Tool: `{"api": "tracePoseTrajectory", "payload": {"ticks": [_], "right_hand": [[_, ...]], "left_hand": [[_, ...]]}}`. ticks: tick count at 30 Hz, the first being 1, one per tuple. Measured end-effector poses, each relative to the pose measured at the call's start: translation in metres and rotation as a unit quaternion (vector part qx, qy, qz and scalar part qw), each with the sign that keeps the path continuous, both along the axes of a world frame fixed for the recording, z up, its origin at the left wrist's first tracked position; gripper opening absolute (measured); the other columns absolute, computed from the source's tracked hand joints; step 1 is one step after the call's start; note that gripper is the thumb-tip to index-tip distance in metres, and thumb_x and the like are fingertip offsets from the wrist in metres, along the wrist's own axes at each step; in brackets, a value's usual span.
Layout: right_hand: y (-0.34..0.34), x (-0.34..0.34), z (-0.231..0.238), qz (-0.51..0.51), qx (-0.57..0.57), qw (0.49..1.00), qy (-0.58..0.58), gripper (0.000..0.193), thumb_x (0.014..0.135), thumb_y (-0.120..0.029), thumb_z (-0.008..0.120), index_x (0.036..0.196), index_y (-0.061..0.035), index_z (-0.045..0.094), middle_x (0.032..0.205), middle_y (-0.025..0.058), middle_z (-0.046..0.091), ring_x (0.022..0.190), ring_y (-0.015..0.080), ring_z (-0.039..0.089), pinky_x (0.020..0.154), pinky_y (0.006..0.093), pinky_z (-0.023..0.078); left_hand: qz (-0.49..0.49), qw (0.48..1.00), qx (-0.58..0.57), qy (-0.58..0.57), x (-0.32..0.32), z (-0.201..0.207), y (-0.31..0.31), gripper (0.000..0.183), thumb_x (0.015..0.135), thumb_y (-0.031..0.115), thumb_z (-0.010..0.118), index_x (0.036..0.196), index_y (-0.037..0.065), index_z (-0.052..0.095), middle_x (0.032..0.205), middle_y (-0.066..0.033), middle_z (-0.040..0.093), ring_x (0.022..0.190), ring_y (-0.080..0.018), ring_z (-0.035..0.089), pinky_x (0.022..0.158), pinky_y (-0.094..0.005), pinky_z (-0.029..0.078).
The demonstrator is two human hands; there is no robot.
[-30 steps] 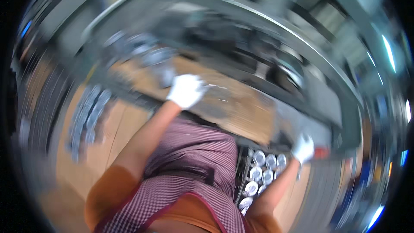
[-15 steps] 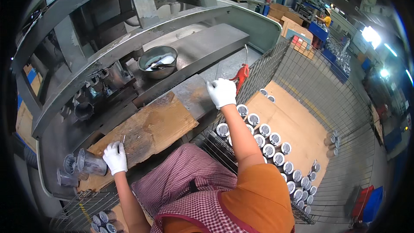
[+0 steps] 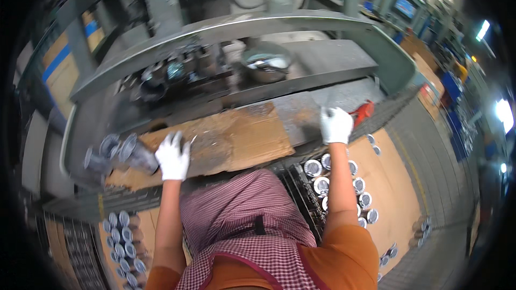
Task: Deburring and inspecting circular metal casting parts at a workshop station.
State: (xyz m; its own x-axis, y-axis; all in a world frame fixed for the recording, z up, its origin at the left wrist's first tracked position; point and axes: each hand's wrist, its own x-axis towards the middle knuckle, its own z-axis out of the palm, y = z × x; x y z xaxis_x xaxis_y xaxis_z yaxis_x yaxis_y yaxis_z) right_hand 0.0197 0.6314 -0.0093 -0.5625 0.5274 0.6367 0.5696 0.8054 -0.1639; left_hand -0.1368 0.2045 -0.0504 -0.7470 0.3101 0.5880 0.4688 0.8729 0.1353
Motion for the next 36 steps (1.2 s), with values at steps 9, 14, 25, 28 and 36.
{"api": "tracePoseTrajectory", "payload": {"ticks": [9,14,25,28,36], "right_hand": [[0.007,-0.007,-0.006,0.029,0.017,0.998,0.044,0.047,0.085,-0.039,0.063,0.057,-0.0018,0.062,0.064,0.0212,0.059,0.059,0.0385,0.058,0.057,0.0475,0.044],[0.008,-0.011,-0.010,0.033,0.014,0.998,0.045,0.047,0.085,-0.039,0.064,0.057,-0.0017,0.062,0.064,0.0210,0.059,0.059,0.0379,0.059,0.058,0.0471,0.045],[-0.009,-0.008,0.003,0.010,0.011,1.000,0.009,0.033,0.083,-0.034,0.061,0.063,-0.0091,0.069,0.067,0.0153,0.064,0.065,0.0346,0.063,0.062,0.0447,0.049],[-0.009,-0.005,0.004,0.015,0.014,0.999,0.026,0.038,0.083,-0.038,0.061,0.061,-0.0078,0.068,0.062,0.0147,0.061,0.061,0.0341,0.061,0.060,0.0452,0.048],[-0.007,0.001,0.004,-0.003,-0.013,1.000,0.011,0.031,0.083,-0.036,0.062,0.067,-0.0103,0.069,0.069,0.0124,0.063,0.066,0.0315,0.062,0.062,0.0444,0.047]], "left_hand": [[-0.008,0.996,-0.010,-0.088,-0.007,-0.017,-0.006,0.022,0.086,0.036,0.061,0.091,0.017,0.071,0.100,-0.0048,0.065,0.095,-0.0283,0.058,0.082,-0.0448,0.044],[-0.025,0.998,0.010,-0.061,-0.007,-0.020,-0.010,0.021,0.087,0.036,0.059,0.091,0.018,0.070,0.094,-0.0055,0.064,0.093,-0.0282,0.058,0.080,-0.0455,0.043],[-0.006,1.000,0.008,-0.023,0.000,-0.006,-0.007,0.034,0.084,0.034,0.064,0.112,0.014,0.063,0.117,-0.0145,0.060,0.103,-0.0332,0.058,0.084,-0.0490,0.044],[-0.021,1.000,-0.015,0.015,-0.002,-0.013,-0.009,0.028,0.084,0.033,0.065,0.107,0.015,0.065,0.110,-0.0126,0.061,0.098,-0.0323,0.058,0.081,-0.0477,0.044],[-0.045,0.999,-0.018,-0.021,-0.007,-0.024,-0.006,0.022,0.086,0.035,0.063,0.096,0.015,0.068,0.101,-0.0078,0.063,0.097,-0.0298,0.056,0.082,-0.0457,0.041]]}}
